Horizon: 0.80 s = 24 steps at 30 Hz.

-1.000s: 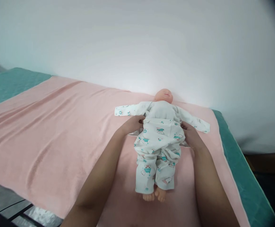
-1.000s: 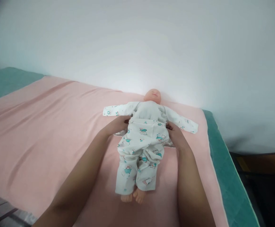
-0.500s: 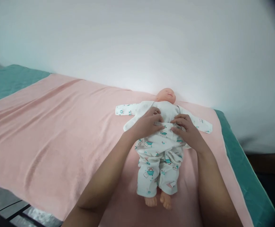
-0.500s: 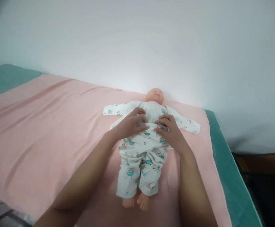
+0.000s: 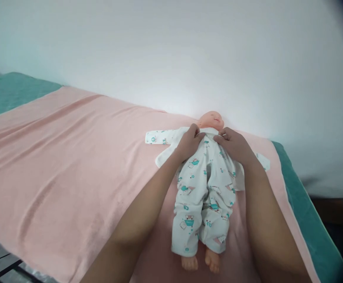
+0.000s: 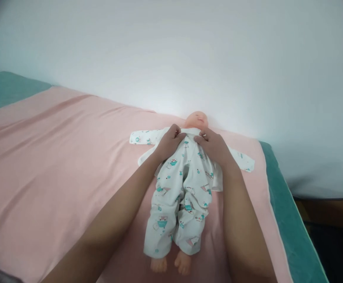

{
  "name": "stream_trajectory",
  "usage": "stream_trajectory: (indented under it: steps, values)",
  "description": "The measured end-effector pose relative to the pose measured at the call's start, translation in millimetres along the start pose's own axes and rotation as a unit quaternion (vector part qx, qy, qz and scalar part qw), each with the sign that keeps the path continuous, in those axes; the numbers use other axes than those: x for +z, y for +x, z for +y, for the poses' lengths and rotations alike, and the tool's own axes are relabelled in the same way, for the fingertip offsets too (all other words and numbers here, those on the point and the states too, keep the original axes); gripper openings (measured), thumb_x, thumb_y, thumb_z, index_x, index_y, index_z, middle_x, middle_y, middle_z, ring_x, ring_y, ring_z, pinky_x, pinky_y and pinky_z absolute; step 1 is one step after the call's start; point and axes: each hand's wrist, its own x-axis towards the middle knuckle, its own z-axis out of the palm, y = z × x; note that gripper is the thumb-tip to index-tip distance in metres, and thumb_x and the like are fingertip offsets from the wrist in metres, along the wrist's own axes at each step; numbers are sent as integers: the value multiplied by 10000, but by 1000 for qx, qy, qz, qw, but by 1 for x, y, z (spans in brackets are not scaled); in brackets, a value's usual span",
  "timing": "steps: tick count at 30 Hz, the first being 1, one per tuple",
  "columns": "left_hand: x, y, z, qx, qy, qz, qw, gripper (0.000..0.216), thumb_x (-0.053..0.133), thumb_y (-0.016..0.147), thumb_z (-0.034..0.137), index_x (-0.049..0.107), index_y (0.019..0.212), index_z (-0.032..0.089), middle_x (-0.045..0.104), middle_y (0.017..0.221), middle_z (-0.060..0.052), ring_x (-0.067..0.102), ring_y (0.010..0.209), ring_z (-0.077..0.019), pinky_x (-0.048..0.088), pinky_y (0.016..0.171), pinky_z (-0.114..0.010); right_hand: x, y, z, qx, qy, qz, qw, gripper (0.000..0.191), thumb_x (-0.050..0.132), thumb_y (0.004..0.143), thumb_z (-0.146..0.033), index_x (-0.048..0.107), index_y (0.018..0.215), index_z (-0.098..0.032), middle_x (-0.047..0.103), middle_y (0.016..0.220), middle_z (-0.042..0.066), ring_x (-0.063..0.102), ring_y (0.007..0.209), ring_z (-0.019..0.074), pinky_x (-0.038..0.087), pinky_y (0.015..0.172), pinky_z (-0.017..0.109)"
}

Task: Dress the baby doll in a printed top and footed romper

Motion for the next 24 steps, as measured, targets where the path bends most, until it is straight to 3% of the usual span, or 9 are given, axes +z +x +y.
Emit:
stream_trajectory:
  steps: [4, 8, 12, 14, 17, 20, 24]
  values:
    - [3, 7, -21, -36, -74, -6, 997, 150, 498, 902, 309, 412, 829, 211, 403, 678, 53, 403, 666, -114, 330, 650, -247, 12, 9, 16, 73, 191, -4, 979, 262, 677, 759, -465, 591, 814, -224, 542, 623, -53, 433, 540, 103, 314, 503, 236]
    - [-3, 4, -26, -19, -83, -3, 996, 166, 528, 885, 328, 426, 830, 210, 393, 678, 57, 387, 664, -107, 317, 641, -236, 11, 1, 36, 106, 373, 33, 921, 283, 747, 694, -433, 584, 798, -227, 558, 653, -51, 469, 544, 101, 353, 498, 222]
    - [-11, -2, -24, -28, -81, -19, 996, 184, 536, 876, 364, 449, 835, 207, 409, 674, 57, 383, 650, -105, 312, 625, -233, 5, -15, 57, 144, 437, 74, 885, 320, 795, 635, -404, 562, 768, -229, 510, 603, -62, 437, 495, 96, 349, 470, 227]
    - [-14, -5, -25, -41, -84, -28, 995, 201, 534, 871, 390, 458, 837, 208, 411, 658, 60, 376, 628, -106, 308, 606, -233, 6, -23, 66, 150, 433, 76, 886, 329, 805, 630, -403, 563, 768, -228, 505, 610, -62, 438, 505, 98, 352, 482, 230]
    - [-21, -11, -30, -58, -68, -57, 994, 245, 538, 856, 434, 468, 808, 204, 398, 636, 59, 363, 600, -109, 298, 575, -237, 11, -33, 76, 121, 373, 65, 918, 315, 787, 666, -428, 574, 756, -215, 528, 651, -47, 464, 570, 106, 359, 528, 228]
    - [-34, -17, -35, -67, -26, -102, 992, 272, 544, 841, 452, 472, 773, 200, 428, 665, 46, 390, 617, -118, 310, 573, -244, 13, -44, 81, 111, 298, 21, 948, 294, 710, 746, -477, 590, 821, -219, 551, 668, -37, 462, 586, 115, 352, 540, 231]
    - [-47, -24, -36, -55, 65, -149, 985, 246, 505, 862, 441, 487, 791, 206, 521, 728, 15, 464, 664, -150, 345, 598, -264, 7, -56, 85, 108, 268, -50, 956, 241, 645, 788, -436, 566, 867, -223, 581, 727, -32, 492, 629, 126, 380, 579, 236]
